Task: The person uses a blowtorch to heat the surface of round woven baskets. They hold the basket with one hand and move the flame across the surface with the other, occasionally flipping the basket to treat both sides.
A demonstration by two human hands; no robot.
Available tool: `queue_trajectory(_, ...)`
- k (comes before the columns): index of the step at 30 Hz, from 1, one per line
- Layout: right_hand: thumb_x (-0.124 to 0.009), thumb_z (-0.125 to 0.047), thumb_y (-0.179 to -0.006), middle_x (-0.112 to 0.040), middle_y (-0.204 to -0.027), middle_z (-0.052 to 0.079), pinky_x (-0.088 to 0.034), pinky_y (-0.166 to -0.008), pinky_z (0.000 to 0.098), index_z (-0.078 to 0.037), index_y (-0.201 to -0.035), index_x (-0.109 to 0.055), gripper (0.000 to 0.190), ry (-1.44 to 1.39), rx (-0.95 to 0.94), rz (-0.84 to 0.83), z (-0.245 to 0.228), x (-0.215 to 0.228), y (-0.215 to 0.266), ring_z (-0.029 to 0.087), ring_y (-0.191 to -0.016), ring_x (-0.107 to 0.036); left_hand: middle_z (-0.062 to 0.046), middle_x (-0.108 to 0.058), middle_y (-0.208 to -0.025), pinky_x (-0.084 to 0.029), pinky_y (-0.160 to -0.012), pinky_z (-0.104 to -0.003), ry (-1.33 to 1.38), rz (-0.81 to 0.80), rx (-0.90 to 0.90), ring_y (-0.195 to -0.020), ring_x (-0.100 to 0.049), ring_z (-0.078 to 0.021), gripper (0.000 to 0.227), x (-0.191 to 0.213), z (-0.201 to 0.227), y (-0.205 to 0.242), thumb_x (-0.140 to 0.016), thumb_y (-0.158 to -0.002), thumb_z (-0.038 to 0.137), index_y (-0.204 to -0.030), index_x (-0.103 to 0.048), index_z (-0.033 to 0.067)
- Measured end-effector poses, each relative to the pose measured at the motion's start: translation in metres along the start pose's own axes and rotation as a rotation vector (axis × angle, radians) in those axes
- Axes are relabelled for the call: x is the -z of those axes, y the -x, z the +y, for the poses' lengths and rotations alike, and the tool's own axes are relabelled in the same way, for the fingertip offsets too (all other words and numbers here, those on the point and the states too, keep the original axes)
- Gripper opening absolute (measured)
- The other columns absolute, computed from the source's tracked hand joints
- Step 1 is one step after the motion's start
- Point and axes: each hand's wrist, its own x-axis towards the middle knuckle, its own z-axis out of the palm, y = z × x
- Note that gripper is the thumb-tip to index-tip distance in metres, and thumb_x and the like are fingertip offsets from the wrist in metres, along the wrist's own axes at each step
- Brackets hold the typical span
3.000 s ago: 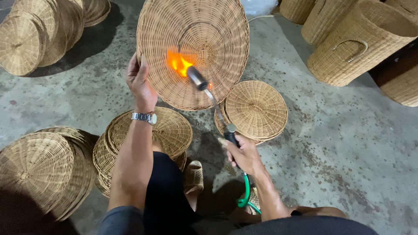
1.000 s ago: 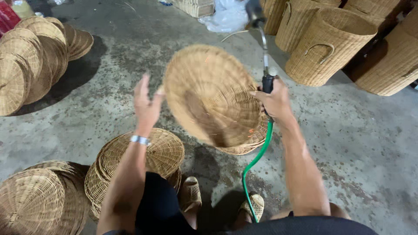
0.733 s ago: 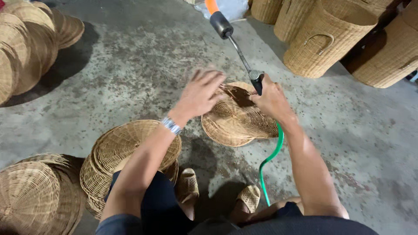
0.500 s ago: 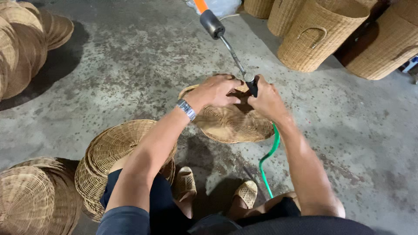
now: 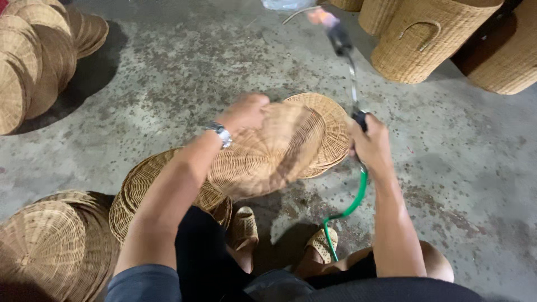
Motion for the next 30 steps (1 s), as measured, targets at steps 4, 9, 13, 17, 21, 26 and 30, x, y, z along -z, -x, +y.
queue_trajectory(4, -0.060, -0.028, -0.106, -0.054, -0.056, 0.004, -0.042, -0.040, 0.0283, 0.000, -0.081, -0.058, 0.037, 0.032, -0.108, -0.052, 0.020, 0.009, 0.030, 0.011, -0.042, -0.050, -0.018, -0.070, -0.098, -0.053, -0.081, -0.045, 0.063, 0.110, 0.165, -0.088, -0.069, -0.0300, 0.022, 0.005, -0.056, 0.009, -0.063, -0.096, 0.021, -0.114, -0.066, 0.0077)
queue_trajectory(9, -0.058, -0.030, -0.099, -0.060, -0.057, 0.002, -0.044, -0.037, 0.0288, -0.004, -0.084, -0.063, 0.031, -0.008, -0.405, -0.363, 0.031, -0.017, 0.057, 0.011, -0.041, -0.053, -0.026, -0.067, -0.106, -0.052, -0.081, -0.052, -0.006, 0.415, 0.060, -0.097, -0.065, -0.0414, 0.031, -0.011, -0.102, 0.017, -0.068, -0.093, 0.019, -0.119, -0.065, 0.0030)
queue_trajectory(13, -0.058, -0.032, -0.100, -0.057, -0.056, 0.003, -0.042, -0.037, 0.0273, -0.004, -0.084, -0.061, 0.033, -0.098, -0.337, -0.389, 0.027, -0.049, 0.061, 0.011, -0.042, -0.051, -0.017, -0.071, -0.091, -0.055, -0.070, -0.040, 0.310, 0.398, 0.261, -0.078, -0.071, -0.0274, 0.025, 0.001, -0.097, 0.035, -0.059, -0.100, 0.019, -0.120, -0.064, 0.0043)
queue_trajectory(17, -0.059, -0.032, -0.101, -0.058, -0.058, 0.004, -0.044, -0.038, 0.0266, -0.003, -0.084, -0.061, 0.033, -0.110, -0.335, -0.418, 0.023, -0.063, 0.062, 0.010, -0.044, -0.053, -0.006, -0.071, -0.096, -0.055, -0.062, -0.028, 0.549, 0.527, 0.024, -0.080, -0.071, -0.0132, 0.021, 0.017, -0.093, 0.055, -0.059, -0.105, 0.020, -0.110, -0.062, 0.0005)
queue_trajectory(21, -0.060, -0.031, -0.101, -0.057, -0.058, 0.002, -0.044, -0.040, 0.0252, -0.003, -0.085, -0.063, 0.033, -0.120, -0.304, -0.572, 0.026, -0.068, 0.071, 0.009, -0.046, -0.054, -0.002, -0.067, -0.085, -0.043, -0.056, -0.026, 0.697, 0.618, 0.162, -0.065, -0.053, -0.0097, 0.019, 0.014, -0.096, 0.072, -0.060, -0.106, 0.020, -0.109, -0.067, 0.0029)
queue_trajectory(26, -0.059, -0.033, -0.100, -0.057, -0.056, 0.002, -0.044, -0.040, 0.0267, -0.004, -0.085, -0.063, 0.032, -0.033, -0.376, -0.476, 0.022, -0.078, 0.077, 0.010, -0.044, -0.052, 0.004, -0.058, -0.088, -0.042, -0.068, -0.021, 0.813, 0.773, 0.000, -0.078, -0.048, -0.0030, 0.016, 0.004, -0.115, 0.069, -0.063, -0.109, 0.016, -0.109, -0.069, 0.0008)
queue_trajectory(30, -0.062, -0.033, -0.099, -0.056, -0.055, 0.003, -0.045, -0.040, 0.0275, -0.002, -0.083, -0.063, 0.035, -0.006, -0.355, -0.618, 0.027, -0.081, 0.092, 0.010, -0.044, -0.054, 0.005, -0.058, -0.094, -0.046, -0.073, -0.021, 1.036, 0.823, -0.099, -0.082, -0.051, -0.0029, 0.014, 0.009, -0.121, 0.067, -0.062, -0.108, 0.014, -0.112, -0.066, 0.0014)
